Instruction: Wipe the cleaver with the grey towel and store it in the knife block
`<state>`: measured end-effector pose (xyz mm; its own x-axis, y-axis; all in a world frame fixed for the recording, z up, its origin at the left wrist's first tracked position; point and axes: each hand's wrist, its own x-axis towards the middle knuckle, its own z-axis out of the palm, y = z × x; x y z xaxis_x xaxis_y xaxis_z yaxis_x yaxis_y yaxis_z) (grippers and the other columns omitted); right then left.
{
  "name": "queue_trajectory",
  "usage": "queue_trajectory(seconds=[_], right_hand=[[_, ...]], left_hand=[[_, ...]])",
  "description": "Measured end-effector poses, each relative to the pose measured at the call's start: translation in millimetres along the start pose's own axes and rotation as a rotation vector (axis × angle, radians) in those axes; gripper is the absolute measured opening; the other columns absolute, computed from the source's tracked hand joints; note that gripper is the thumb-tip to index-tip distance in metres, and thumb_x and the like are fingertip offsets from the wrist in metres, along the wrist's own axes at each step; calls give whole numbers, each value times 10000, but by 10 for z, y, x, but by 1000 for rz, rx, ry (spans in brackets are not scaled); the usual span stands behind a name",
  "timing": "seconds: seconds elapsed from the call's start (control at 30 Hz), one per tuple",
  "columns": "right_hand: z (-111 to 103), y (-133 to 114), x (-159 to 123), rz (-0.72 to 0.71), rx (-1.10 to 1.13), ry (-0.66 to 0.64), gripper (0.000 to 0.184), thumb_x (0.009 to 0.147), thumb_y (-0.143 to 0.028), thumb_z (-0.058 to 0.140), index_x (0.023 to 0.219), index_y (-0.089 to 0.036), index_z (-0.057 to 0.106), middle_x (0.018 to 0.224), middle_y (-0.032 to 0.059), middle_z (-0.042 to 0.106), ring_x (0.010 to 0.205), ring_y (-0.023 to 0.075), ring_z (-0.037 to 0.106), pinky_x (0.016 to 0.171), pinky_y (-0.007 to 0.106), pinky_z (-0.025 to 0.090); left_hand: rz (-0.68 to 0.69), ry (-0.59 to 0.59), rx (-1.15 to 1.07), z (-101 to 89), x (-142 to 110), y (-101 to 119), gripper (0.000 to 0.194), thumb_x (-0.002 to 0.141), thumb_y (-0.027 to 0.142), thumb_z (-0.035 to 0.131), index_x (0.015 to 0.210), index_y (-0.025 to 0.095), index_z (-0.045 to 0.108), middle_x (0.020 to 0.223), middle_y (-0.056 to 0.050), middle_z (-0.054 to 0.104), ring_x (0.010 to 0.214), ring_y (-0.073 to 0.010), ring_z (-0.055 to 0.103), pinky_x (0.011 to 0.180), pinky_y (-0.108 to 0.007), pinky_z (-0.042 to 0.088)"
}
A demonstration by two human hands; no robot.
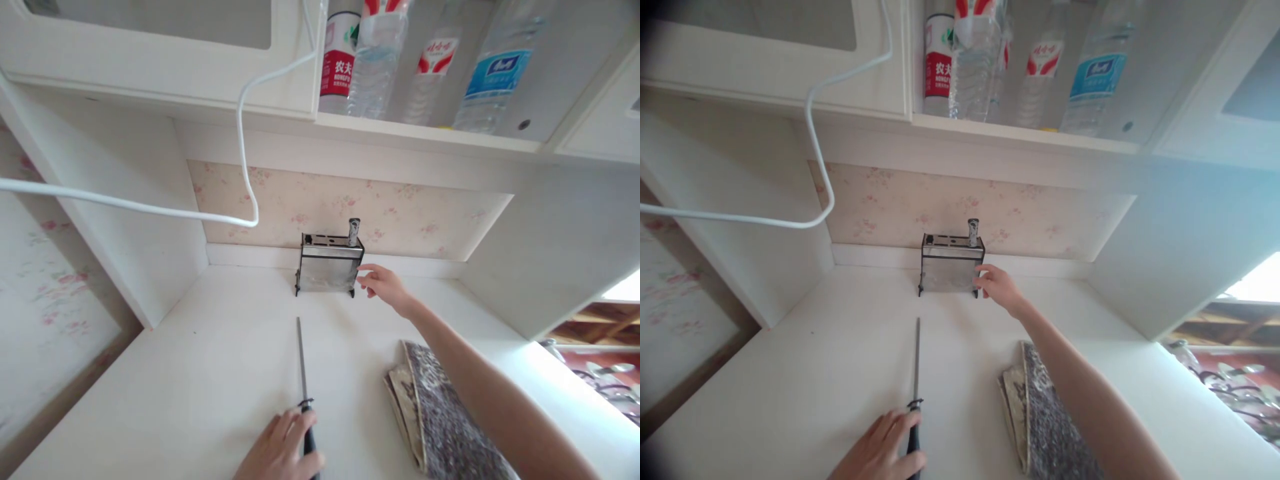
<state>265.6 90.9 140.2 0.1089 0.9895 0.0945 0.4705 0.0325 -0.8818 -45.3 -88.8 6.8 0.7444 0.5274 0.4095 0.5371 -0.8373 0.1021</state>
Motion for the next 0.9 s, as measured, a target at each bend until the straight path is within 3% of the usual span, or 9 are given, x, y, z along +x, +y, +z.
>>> queue_trajectory(seconds=[0.07,0.2,0.3,0.37,0.43,0.53,0.63,0.77,0.9], right_hand=[[-25,240,-310,-6,76,-44,348,720,-346,682,1030,-191,648,622,-18,612,493,107,522,498,237,430],[-37,681,-879,150,409,55,356,680,-383,741,959,-174,666,609,-25,584,510,104,500,518,243,423],[-9,931,-1197,265,745,145,285,671,-364,760,869,-181,668,613,-40,538,482,79,436,484,228,396],[17,1055,-1333,275,869,173,236,670,-344,766,821,-189,670,607,-44,513,479,79,415,483,232,401],[40,1138,-1405,257,910,189,212,674,-337,765,811,-203,675,603,-44,502,494,90,417,510,242,426],[57,1186,-1428,223,957,209,206,680,-335,765,830,-220,680,602,-48,490,509,94,418,533,242,440],[57,1183,-1415,205,998,222,214,669,-328,775,826,-217,679,606,-48,489,506,89,413,532,241,440],[62,1171,-1434,196,954,232,219,673,-352,767,820,-218,676,596,-47,487,500,99,421,537,256,445],[90,1155,-1476,206,927,223,205,682,-346,765,811,-213,675,612,-42,511,517,92,430,530,234,419]], left_hand=[[60,-75,-39,-195,98,-38,92,870,277,566,896,283,654,1179,-18,606,1054,-206,559,866,-307,488],[-91,-185,-263,-641,401,-189,520,836,89,436,1195,446,554,1247,47,616,1203,-187,531,1016,-333,434],[-303,-4,-384,-993,746,-484,468,843,202,464,1197,501,533,1244,59,622,1121,-223,606,958,-358,481],[-478,152,-457,-1248,1018,-712,314,873,289,471,1167,357,560,1085,-10,677,978,-257,664,899,-442,510],[-560,314,-679,-1523,1296,-882,263,835,322,561,1085,242,564,1090,-53,648,927,-235,673,858,-436,545],[-525,532,-983,-1910,1677,-955,177,817,204,602,982,194,541,1082,-44,605,994,-187,639,878,-397,559],[-390,670,-1065,-2171,1998,-912,198,848,69,531,991,204,510,1063,-9,593,1043,-139,599,944,-387,534],[-227,719,-963,-2312,2326,-964,235,856,42,539,1016,209,497,1102,-4,585,1055,-144,581,926,-402,551],[-204,736,-853,-2332,2547,-1125,257,850,60,570,1040,219,501,1061,0,596,1057,-154,564,910,-432,561]])
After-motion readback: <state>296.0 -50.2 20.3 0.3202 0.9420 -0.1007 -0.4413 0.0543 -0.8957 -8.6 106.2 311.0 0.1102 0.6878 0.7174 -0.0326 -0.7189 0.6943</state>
